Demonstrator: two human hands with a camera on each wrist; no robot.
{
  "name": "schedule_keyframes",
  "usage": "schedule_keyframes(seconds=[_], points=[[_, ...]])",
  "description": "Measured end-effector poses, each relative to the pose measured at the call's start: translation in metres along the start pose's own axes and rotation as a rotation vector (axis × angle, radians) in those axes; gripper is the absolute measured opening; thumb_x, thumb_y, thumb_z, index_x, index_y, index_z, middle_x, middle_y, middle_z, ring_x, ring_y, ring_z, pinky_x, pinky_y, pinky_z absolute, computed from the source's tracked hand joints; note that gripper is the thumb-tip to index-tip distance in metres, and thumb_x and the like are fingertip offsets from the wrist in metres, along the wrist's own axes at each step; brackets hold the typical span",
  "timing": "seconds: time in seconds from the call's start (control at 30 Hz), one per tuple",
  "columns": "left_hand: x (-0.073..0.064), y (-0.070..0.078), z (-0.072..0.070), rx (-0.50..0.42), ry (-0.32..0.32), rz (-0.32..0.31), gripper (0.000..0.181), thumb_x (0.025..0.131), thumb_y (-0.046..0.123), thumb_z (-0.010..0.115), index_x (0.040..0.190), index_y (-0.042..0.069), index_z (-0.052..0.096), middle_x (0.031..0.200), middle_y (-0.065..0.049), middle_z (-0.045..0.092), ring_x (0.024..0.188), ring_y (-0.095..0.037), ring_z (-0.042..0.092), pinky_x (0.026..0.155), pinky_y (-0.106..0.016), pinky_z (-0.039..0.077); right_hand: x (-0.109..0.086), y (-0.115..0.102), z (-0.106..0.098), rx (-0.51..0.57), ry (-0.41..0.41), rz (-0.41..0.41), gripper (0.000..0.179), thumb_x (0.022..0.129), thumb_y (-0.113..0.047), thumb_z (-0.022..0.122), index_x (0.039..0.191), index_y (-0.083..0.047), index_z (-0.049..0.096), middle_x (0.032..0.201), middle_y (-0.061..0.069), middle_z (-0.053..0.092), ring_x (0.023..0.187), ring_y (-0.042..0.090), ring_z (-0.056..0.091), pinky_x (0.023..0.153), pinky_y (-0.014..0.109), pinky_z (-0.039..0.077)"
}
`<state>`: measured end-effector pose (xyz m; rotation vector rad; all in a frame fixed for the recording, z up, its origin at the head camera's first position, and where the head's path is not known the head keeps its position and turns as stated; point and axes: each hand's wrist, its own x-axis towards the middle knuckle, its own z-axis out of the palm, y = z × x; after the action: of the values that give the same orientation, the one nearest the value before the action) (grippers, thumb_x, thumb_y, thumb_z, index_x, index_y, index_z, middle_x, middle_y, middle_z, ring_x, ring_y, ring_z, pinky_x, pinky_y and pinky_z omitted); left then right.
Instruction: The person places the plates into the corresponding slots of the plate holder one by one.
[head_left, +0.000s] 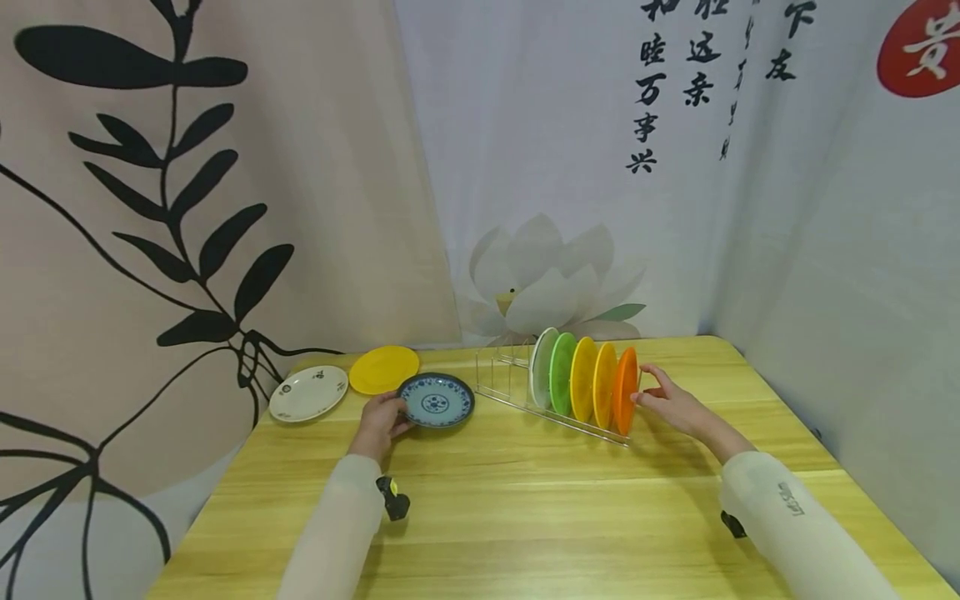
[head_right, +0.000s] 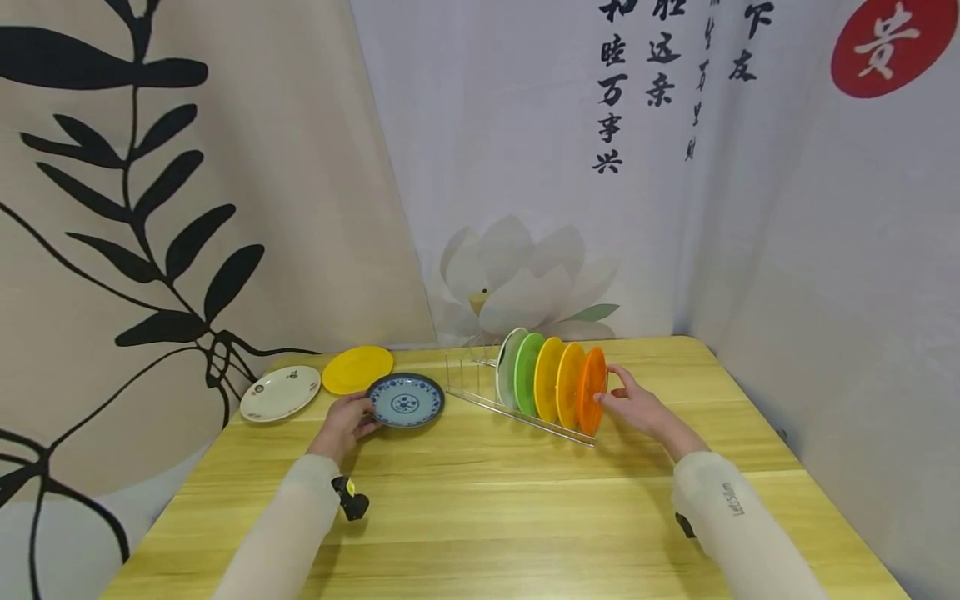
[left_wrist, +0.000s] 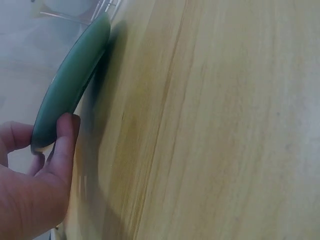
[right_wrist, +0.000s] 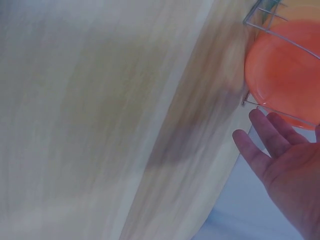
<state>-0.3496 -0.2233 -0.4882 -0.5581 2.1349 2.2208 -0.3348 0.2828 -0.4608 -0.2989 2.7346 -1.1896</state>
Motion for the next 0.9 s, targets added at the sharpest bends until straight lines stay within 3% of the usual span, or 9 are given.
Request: schedule_keyframes(seconds=[0.27,0.67,0.9], points=[[-0.003,0.000,-0.004,-0.069,0.021,0.003,0.057,0.092,0.000,0.052,0.146,0.004,0.037,0.130,-0.021,0.050,0.098,-0.026,0.058,0.079,-0.030,0.058,0.000,-0.001,-0.001,0.014,0.001,-0.010,0.077,0.100,-0.042,0.052,0.156,-0.006,0.014,0.144,0.037,0.038,0.128,0.053,0.042,0.102,0.065,0.039],[-0.008,0.010,-0.013,-0.107,0.016,0.004,0.059,0.096,0.004,0.053,0.151,0.011,0.033,0.139,-0.020,0.047,0.108,-0.028,0.056,0.087,-0.031,0.056,0.001,-0.003,-0.002,0.007,0.024,-0.035,0.075,0.099,-0.039,0.055,0.154,-0.004,0.018,0.145,0.038,0.037,0.129,0.054,0.040,0.101,0.064,0.041],[-0.008,0.022,-0.016,-0.170,0.014,0.008,0.059,0.097,0.005,0.056,0.151,0.014,0.035,0.138,-0.018,0.045,0.096,-0.024,0.060,0.087,-0.032,0.056,0.000,-0.003,-0.002,0.016,0.025,-0.037,0.075,0.098,-0.037,0.056,0.153,-0.003,0.019,0.145,0.038,0.037,0.131,0.053,0.040,0.101,0.063,0.041]])
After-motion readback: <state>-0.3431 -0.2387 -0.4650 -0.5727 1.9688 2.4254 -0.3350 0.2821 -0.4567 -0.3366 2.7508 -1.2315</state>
